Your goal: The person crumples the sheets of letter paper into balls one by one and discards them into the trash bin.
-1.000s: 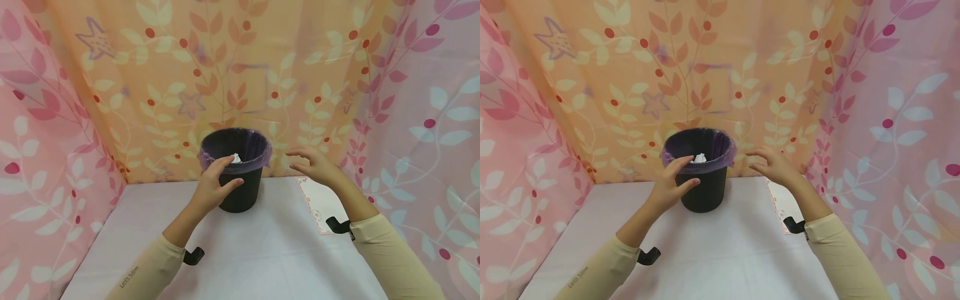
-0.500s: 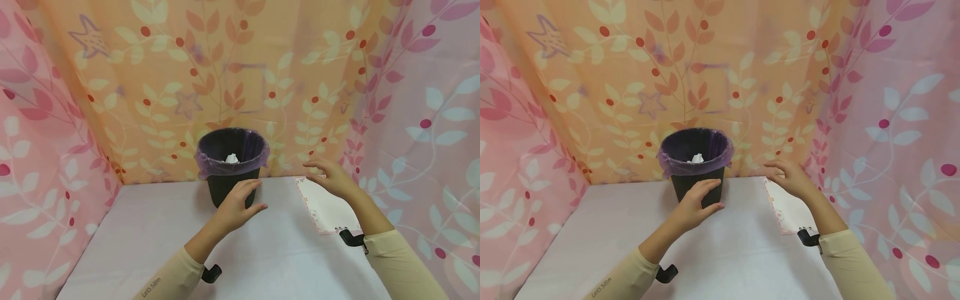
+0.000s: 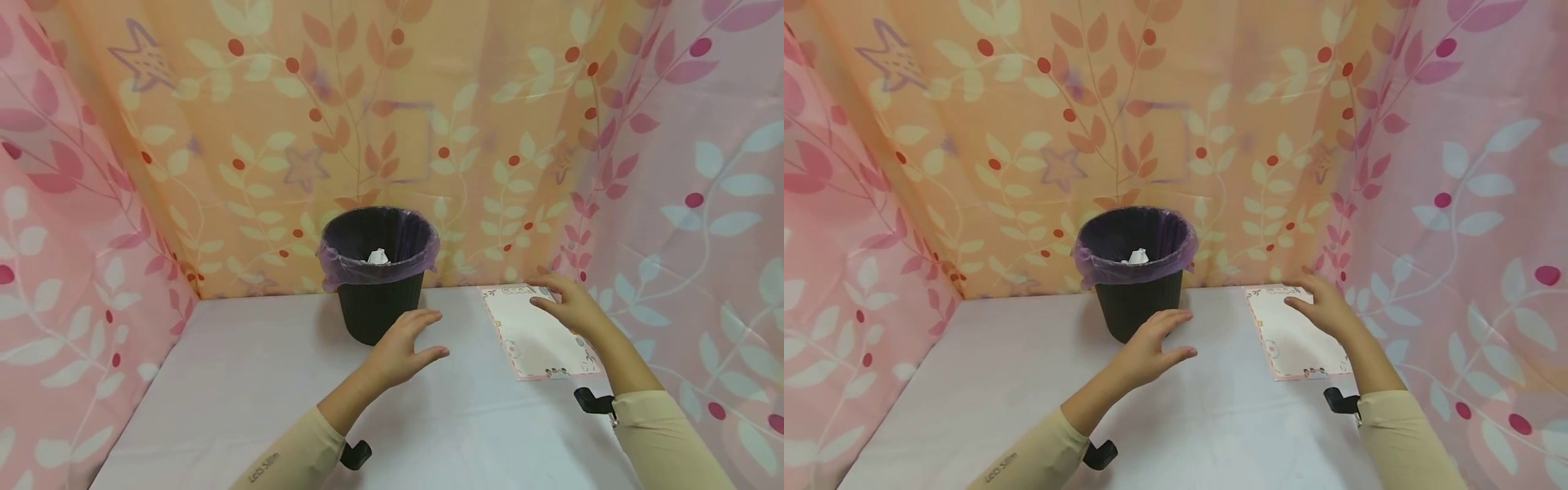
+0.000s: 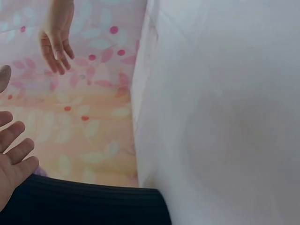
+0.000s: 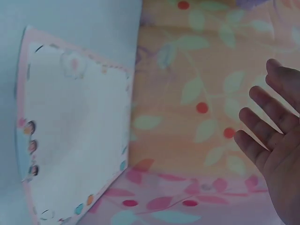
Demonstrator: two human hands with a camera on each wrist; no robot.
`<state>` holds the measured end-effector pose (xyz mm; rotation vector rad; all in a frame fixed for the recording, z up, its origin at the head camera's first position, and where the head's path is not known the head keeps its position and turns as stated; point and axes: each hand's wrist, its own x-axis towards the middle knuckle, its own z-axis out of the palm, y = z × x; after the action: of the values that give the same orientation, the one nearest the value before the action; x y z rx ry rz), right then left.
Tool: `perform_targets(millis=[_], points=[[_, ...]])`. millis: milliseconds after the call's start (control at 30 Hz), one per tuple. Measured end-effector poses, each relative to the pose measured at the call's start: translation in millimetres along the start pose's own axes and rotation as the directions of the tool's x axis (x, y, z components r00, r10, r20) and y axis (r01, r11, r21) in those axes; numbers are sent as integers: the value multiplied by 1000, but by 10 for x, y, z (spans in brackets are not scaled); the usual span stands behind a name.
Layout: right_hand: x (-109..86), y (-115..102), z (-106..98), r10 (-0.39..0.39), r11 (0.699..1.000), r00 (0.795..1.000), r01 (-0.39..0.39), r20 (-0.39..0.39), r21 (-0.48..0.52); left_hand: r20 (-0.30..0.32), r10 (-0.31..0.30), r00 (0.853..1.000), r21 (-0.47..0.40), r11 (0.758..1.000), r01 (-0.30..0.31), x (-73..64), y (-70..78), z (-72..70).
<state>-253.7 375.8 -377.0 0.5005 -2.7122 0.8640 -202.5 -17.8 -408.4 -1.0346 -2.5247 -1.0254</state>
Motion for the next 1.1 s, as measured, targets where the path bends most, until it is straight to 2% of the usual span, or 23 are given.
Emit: perform_targets(millis=[133,333,567,767,933,1100], points=[[-91,164,46,46,999,999,-46,15,-24,34,-30,999,2,1000,30,-10,-21,101],[-214,363,107,134,990,988,-131,81,-44,65,-78,995,13,997,78,-21,-72,237],[-322,654,221,138,990,982,-133,126,-48,101,-120,988,24,993,118,-25,-100,399],[-431,861,358,175,985,966,-170,188,-42,144,-152,978,36,988,148,-39,-92,506],[-486,986,456,199,980,953,-193,227,-47,149,-166,975,35,986,162,-53,-113,573],[-520,1035,531,245,969,931,-241,273,-45,157,-171,973,38,985,167,-58,-147,628]])
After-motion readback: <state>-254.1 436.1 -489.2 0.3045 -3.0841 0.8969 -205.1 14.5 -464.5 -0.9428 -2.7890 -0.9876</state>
